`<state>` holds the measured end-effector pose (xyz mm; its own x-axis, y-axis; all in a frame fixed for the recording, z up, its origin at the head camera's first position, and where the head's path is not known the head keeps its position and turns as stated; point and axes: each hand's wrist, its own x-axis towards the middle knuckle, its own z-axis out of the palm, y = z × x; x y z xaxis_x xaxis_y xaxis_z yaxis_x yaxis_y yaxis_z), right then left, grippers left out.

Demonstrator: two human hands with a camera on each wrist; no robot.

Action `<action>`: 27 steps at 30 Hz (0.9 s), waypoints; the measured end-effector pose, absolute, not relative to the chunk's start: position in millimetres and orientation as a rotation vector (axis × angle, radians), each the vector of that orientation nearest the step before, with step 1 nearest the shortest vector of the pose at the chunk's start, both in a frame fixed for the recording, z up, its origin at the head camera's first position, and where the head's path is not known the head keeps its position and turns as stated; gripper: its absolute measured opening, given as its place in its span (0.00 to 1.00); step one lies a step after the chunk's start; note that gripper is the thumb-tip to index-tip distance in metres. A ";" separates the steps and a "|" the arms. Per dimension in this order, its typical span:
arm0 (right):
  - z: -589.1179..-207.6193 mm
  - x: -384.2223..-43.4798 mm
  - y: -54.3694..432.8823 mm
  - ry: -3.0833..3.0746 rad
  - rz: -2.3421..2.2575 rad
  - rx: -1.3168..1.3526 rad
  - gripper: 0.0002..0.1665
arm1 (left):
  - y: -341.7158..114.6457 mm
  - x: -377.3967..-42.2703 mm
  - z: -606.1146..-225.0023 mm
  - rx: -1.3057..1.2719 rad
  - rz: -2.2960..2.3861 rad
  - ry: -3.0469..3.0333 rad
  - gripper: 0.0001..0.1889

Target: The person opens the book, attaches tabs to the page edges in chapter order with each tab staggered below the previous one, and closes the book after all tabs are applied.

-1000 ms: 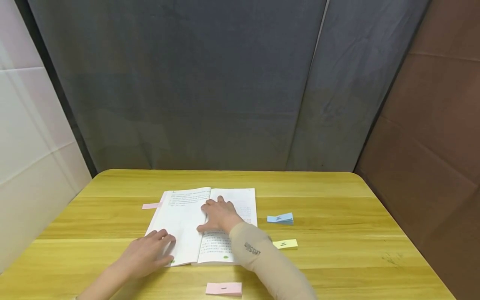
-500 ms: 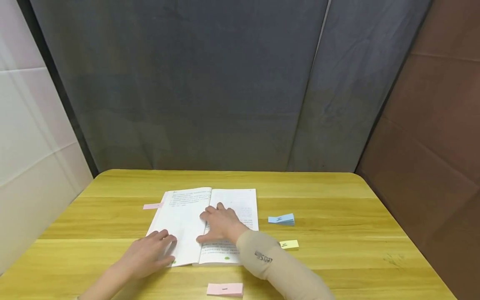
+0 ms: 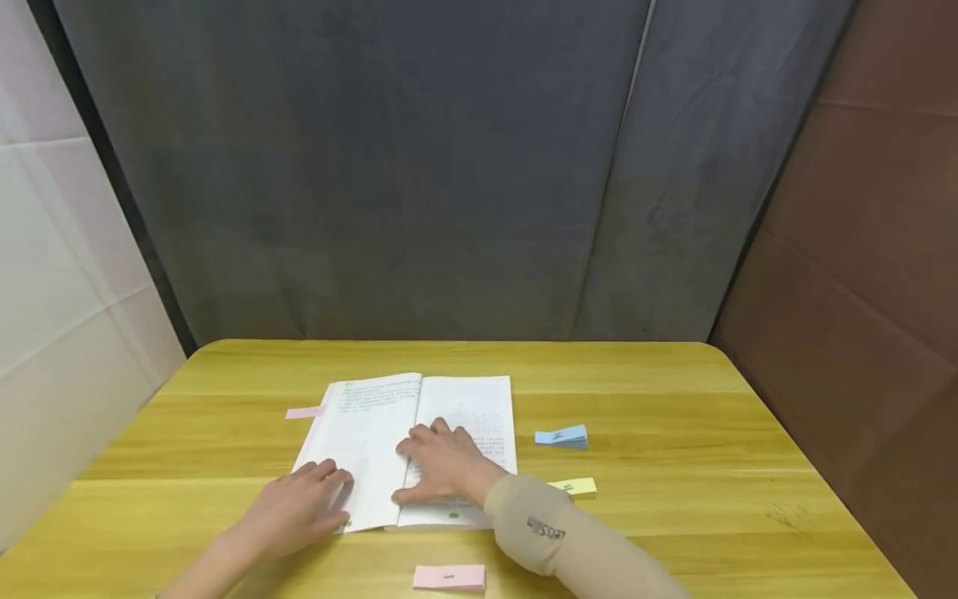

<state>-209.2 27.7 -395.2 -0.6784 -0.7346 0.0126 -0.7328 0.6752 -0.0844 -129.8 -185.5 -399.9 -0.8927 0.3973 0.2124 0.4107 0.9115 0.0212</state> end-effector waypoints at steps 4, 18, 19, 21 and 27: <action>-392.3 -207.0 28.6 2.868 -0.138 -1.275 0.37 | -185.1 -130.4 -398.4 -0.623 -0.101 -2.868 0.17; -393.2 -199.6 26.6 2.862 -0.078 -1.301 0.39 | -186.5 -129.0 -398.8 -0.641 -0.099 -2.868 0.17; -393.5 -198.2 26.8 2.858 -0.076 -1.309 0.39 | -186.6 -129.1 -399.1 -0.642 -0.103 -2.868 0.17; -393.8 -195.4 27.6 2.857 -0.070 -1.334 0.39 | -186.7 -129.1 -399.4 -0.642 -0.106 -2.870 0.17; -395.6 -190.0 29.5 2.884 -0.063 -1.379 0.37 | -186.1 -129.9 -399.2 -0.639 -0.100 -2.881 0.18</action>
